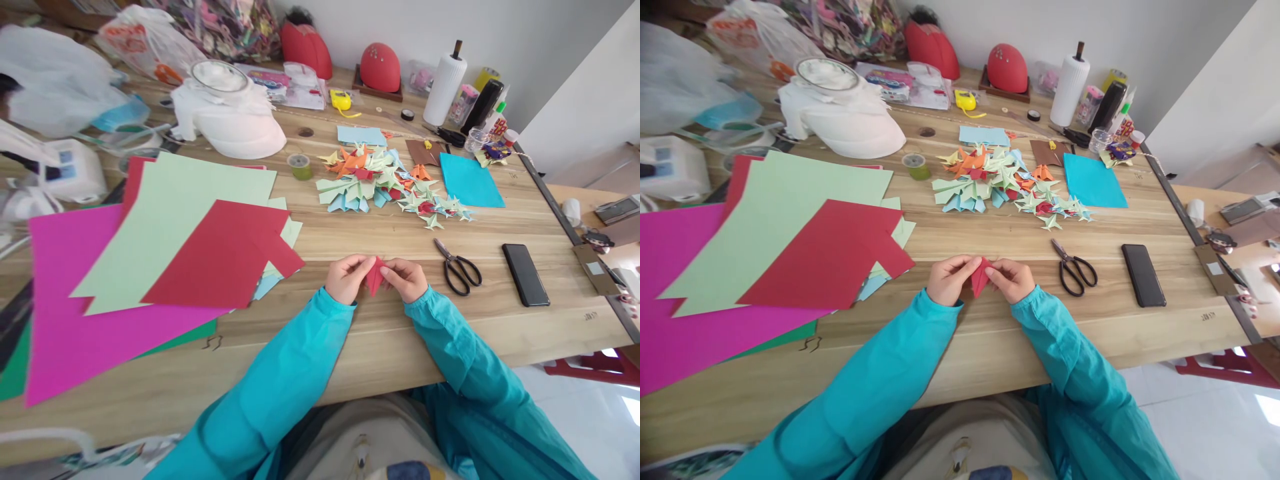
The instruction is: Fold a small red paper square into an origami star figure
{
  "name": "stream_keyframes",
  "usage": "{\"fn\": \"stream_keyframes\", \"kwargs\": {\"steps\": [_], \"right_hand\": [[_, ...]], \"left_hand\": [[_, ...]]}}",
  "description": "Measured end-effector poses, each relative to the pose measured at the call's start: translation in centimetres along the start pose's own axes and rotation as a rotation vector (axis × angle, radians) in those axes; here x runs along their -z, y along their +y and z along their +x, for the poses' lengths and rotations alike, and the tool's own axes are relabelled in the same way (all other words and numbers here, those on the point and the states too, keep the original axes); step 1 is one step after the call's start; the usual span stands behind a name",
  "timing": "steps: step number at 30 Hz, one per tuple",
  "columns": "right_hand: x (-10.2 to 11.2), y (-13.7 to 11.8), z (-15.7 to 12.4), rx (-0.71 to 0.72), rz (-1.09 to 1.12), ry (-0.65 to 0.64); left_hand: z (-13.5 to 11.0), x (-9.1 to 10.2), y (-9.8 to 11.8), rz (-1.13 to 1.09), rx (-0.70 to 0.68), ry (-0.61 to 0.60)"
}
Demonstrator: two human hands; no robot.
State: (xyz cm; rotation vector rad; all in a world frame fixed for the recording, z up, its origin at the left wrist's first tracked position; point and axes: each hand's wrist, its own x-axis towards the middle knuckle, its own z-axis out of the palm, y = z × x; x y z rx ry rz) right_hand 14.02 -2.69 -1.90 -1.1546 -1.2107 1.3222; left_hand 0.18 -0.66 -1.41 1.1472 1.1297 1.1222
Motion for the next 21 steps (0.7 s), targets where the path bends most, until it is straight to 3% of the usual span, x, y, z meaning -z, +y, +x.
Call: {"fn": "stream_keyframes", "kwargs": {"steps": [7, 11, 15, 21], "right_hand": [[0.48, 0.09, 0.41, 0.042, -0.005, 0.116], [0.55, -0.08, 0.55, 0.049, -0.006, 0.157], [0.56, -0.23, 0.68, 0.072, 0.002, 0.198], [0.66, -0.43, 0.72, 0.063, 0.048, 0.223]], "left_hand": [[-0.42, -0.23, 0.14, -0.015, -0.001, -0.120], [-0.34, -0.13, -0.08, -0.079, -0.043, -0.113], [-0.20, 0.02, 0.02, -0.146, 0.010, -0.202], [-0.22, 0.17, 0.55, -0.063, -0.022, -0.290]]}}
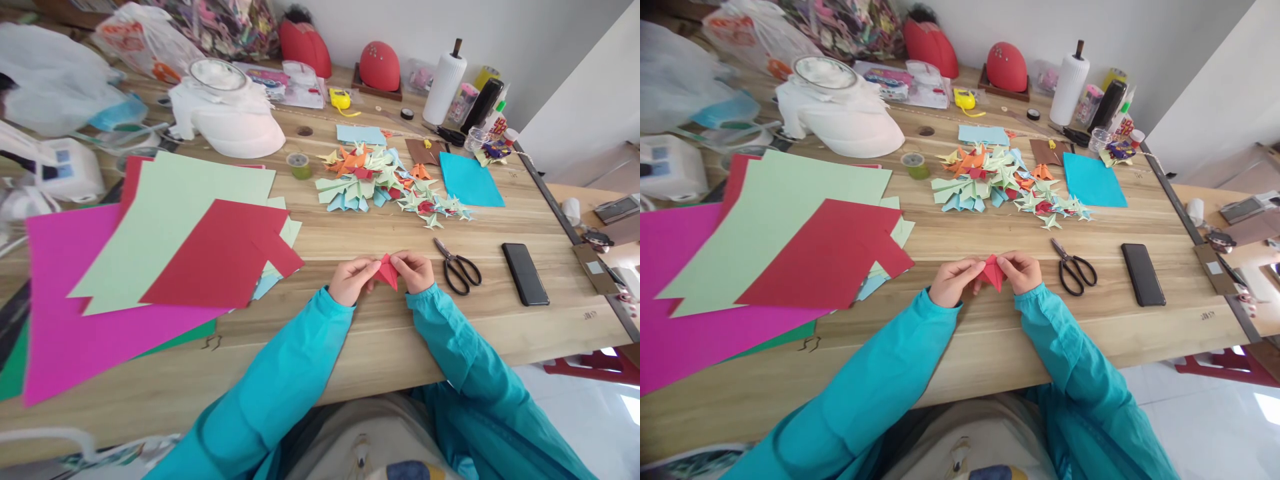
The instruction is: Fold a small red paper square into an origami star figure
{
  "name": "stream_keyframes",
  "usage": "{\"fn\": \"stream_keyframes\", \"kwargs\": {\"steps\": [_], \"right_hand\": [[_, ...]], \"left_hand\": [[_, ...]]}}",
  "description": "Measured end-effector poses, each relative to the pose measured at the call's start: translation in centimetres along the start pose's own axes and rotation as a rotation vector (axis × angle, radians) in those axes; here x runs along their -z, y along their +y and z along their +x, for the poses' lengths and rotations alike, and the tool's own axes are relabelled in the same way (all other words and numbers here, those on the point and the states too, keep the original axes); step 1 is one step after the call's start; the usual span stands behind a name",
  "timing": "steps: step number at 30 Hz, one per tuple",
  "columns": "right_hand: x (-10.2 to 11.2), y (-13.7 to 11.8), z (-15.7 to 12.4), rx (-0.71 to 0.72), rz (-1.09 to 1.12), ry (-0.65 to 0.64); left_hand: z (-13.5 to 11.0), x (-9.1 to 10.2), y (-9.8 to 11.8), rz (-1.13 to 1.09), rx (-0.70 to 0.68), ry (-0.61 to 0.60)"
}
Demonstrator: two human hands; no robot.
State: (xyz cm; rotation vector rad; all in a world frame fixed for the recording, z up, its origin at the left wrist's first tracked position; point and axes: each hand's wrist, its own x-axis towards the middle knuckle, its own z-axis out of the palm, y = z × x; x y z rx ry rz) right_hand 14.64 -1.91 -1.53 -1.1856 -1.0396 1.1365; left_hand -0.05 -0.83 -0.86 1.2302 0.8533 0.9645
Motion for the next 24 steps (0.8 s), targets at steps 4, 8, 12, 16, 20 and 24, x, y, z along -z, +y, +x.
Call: {"fn": "stream_keyframes", "kwargs": {"steps": [4, 8, 12, 16, 20, 24], "right_hand": [[0.0, -0.2, 0.0, -0.029, 0.010, 0.009], [-0.2, -0.2, -0.1, 0.003, -0.043, 0.050], [-0.2, -0.1, -0.1, 0.046, -0.094, 0.072], [-0.1, 0.0, -0.2, 0.080, -0.139, 0.085], [-0.1, 0.0, -0.1, 0.088, -0.135, 0.103], [0.1, 0.0, -0.1, 0.028, -0.134, 0.075]], "left_hand": [[0.0, 0.0, -0.2, 0.049, 0.009, 0.043], [0.1, -0.1, -0.4, 0.109, -0.037, 0.084], [0.1, -0.4, -0.4, -0.023, 0.041, 0.086], [0.2, -0.5, -0.5, -0.171, 0.042, 0.061], [0.1, -0.3, -0.9, -0.079, -0.009, 0.001], [0.1, -0.2, -1.3, 0.019, -0.046, 0.029]]}}
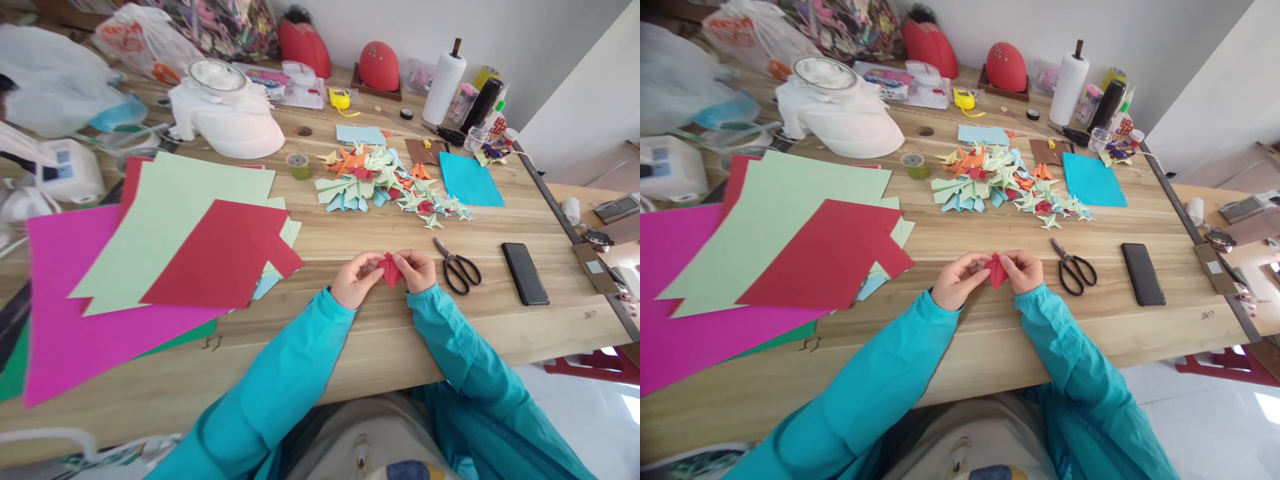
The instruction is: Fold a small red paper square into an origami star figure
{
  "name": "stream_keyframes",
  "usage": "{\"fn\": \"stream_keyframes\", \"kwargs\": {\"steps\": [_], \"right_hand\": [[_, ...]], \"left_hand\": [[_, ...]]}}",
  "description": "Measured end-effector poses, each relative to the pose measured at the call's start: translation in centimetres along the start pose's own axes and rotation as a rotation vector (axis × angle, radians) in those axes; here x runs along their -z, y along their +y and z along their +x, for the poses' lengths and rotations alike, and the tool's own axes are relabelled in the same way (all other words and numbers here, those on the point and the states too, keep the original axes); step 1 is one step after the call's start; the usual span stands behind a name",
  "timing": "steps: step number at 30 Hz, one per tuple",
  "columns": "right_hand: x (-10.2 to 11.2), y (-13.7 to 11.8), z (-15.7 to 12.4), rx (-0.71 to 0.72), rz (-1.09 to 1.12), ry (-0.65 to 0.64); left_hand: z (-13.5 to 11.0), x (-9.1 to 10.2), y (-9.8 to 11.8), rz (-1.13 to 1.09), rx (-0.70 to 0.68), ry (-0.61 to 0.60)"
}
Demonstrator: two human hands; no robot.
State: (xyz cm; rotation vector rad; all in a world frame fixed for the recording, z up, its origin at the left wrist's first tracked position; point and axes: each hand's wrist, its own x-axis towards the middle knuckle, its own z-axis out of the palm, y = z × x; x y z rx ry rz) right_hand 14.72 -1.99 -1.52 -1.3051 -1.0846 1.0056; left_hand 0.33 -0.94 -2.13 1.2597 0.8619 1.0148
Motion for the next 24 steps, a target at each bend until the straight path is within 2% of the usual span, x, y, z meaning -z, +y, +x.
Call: {"fn": "stream_keyframes", "kwargs": {"steps": [5, 14, 18, 24], "right_hand": [[-0.1, 0.1, -0.1, -0.007, 0.026, -0.012], [-0.2, 0.1, -0.1, 0.076, 0.009, -0.024], [-0.1, 0.3, -0.2, 0.110, -0.006, -0.062], [0.3, 0.2, -0.6, 0.243, -0.207, -0.131]], "left_hand": [[0.0, 0.0, 0.2, 0.022, 0.014, 0.006], [0.0, -0.2, 1.2, -0.127, 0.139, 0.009], [0.0, -0.1, 1.1, -0.082, 0.124, 0.039], [0.0, 0.1, 0.7, 0.070, 0.029, 0.108]]}}
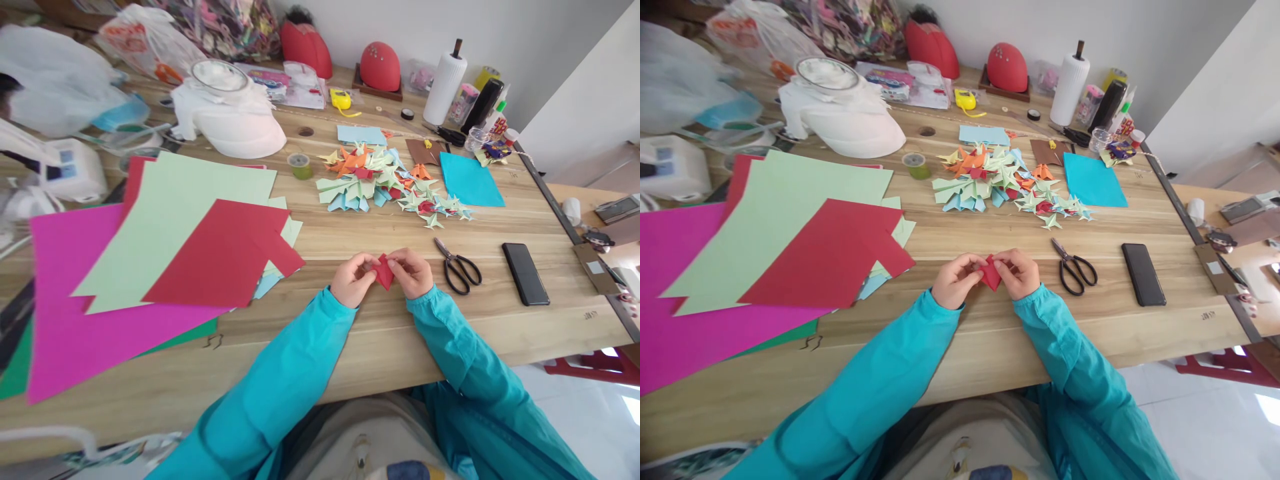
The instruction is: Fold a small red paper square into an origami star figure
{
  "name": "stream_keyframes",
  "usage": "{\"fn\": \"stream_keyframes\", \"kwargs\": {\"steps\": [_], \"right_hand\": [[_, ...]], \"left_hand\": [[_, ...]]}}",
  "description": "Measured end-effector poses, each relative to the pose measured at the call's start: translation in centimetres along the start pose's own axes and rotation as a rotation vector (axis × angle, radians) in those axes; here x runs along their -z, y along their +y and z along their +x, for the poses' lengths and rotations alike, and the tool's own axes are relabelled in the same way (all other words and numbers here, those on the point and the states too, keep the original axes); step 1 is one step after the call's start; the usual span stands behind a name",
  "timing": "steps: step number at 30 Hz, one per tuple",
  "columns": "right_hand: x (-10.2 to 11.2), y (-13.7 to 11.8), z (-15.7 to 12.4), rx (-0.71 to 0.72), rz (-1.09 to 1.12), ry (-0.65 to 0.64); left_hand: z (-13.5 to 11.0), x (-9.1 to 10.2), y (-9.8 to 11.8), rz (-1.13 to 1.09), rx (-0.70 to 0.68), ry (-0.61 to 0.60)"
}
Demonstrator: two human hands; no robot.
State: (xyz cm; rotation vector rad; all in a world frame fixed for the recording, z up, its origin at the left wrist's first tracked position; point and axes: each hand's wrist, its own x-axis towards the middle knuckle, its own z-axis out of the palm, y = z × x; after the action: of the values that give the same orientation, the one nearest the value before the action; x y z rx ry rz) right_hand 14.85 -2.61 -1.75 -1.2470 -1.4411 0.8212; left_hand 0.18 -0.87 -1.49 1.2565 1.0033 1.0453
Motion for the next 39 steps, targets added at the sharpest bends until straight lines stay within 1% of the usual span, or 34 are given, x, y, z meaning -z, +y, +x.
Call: {"fn": "stream_keyframes", "kwargs": {"steps": [2, 4, 7, 10, 14, 17, 21, 24, 27, 29, 31, 36, 39], "right_hand": [[0.0, 0.0, -0.1, 0.042, -0.040, -0.029], [0.0, 0.1, -0.1, 0.042, -0.052, -0.055], [-0.2, 0.3, -0.2, 0.002, -0.053, -0.066], [-0.3, 0.4, -0.2, -0.049, -0.028, -0.049], [-0.4, 0.2, -0.1, -0.157, 0.108, -0.017], [-0.3, 0.1, 0.2, -0.228, 0.212, -0.003], [-0.2, 0.1, 0.6, -0.282, 0.360, 0.002], [0.0, 0.2, 0.8, -0.302, 0.418, -0.065], [0.2, 0.5, 0.8, -0.300, 0.403, -0.148], [0.2, 0.7, 0.7, -0.307, 0.391, -0.167], [0.1, 0.8, 0.7, -0.310, 0.398, -0.150], [0.2, 0.8, 0.9, -0.323, 0.445, -0.040], [0.3, 1.2, 1.1, -0.365, 0.479, -0.017]], "left_hand": [[0.0, 0.0, 0.0, 0.005, -0.005, 0.013], [0.0, 0.0, 0.0, -0.011, -0.004, 0.019], [0.0, 0.0, 0.2, -0.003, -0.021, 0.034], [-0.2, 0.0, 0.4, 0.057, -0.051, 0.029], [-0.3, 0.0, 0.4, 0.110, -0.075, 0.024], [-0.3, 0.0, 0.2, 0.068, -0.061, 0.052], [-0.1, 0.2, 0.1, -0.005, -0.015, 0.084], [0.0, 0.3, 0.1, -0.022, 0.008, 0.099], [0.1, 0.3, 0.0, -0.015, -0.003, 0.112], [0.1, 0.3, 0.1, -0.018, -0.009, 0.119], [0.1, 0.2, 0.2, -0.027, -0.005, 0.130], [0.3, 0.3, 0.3, -0.077, 0.027, 0.153], [0.6, 0.5, -0.2, -0.119, 0.017, 0.104]]}}
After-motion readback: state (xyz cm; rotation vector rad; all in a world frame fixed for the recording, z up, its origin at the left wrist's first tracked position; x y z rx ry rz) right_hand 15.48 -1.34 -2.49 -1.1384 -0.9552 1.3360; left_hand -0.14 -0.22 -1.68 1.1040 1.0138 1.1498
